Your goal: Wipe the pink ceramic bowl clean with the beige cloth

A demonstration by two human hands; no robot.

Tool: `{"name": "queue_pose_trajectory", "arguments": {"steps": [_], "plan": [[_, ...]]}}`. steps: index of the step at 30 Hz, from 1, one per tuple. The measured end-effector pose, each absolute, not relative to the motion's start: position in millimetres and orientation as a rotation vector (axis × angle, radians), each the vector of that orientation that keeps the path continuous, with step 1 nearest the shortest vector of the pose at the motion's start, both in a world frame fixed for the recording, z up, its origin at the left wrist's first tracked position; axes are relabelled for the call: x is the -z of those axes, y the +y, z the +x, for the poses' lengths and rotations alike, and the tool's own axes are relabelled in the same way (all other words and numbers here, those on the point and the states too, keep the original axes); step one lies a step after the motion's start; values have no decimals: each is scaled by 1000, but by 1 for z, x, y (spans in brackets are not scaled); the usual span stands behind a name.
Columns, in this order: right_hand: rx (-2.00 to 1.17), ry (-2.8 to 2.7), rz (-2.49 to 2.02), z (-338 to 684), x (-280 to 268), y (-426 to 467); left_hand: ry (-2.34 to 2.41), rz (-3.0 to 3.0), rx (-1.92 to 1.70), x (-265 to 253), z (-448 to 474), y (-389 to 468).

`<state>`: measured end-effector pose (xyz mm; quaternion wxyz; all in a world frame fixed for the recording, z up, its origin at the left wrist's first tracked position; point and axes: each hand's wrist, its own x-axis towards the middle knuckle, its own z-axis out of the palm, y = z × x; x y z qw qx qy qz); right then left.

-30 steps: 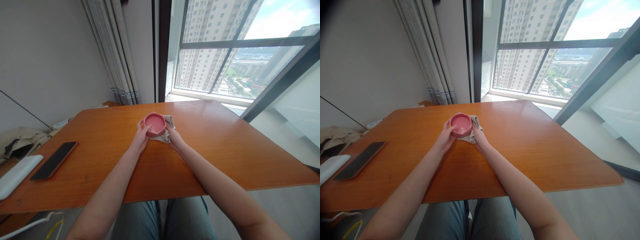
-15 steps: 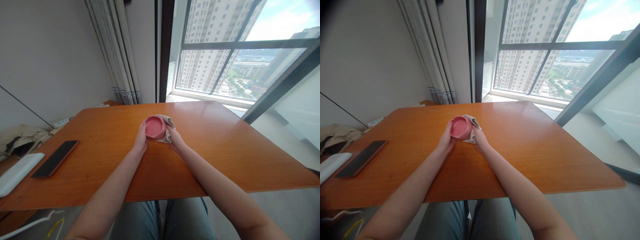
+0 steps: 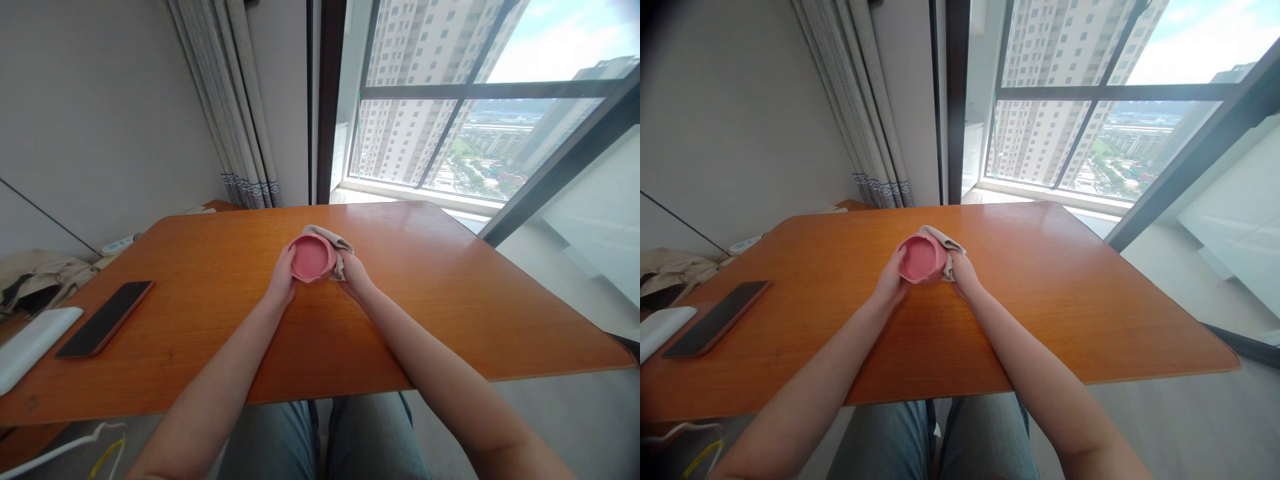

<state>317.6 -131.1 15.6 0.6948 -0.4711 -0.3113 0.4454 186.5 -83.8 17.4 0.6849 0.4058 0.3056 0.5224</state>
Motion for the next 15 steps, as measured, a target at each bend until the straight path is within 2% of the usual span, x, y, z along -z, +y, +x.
{"name": "queue_pose_trajectory", "arguments": {"steps": [3, 5, 8, 13, 15], "plan": [[-1107, -620, -1049, 317, -13, -132, 621, 660, -1214, -30, 180, -81], [-1293, -594, -1161, 318, -8, -132, 576, 589, -1214, -37, 174, -80], [-1405, -856, -1356, 325, 1, -134, 553, 604, -1185, -43, 171, -80], [-589, -1071, -1556, 341, -6, -135, 536, 655, -1105, -39, 181, -87], [-573, -1000, -1412, 343, -14, -135, 562, 670, -1078, -35, 186, -91]]}}
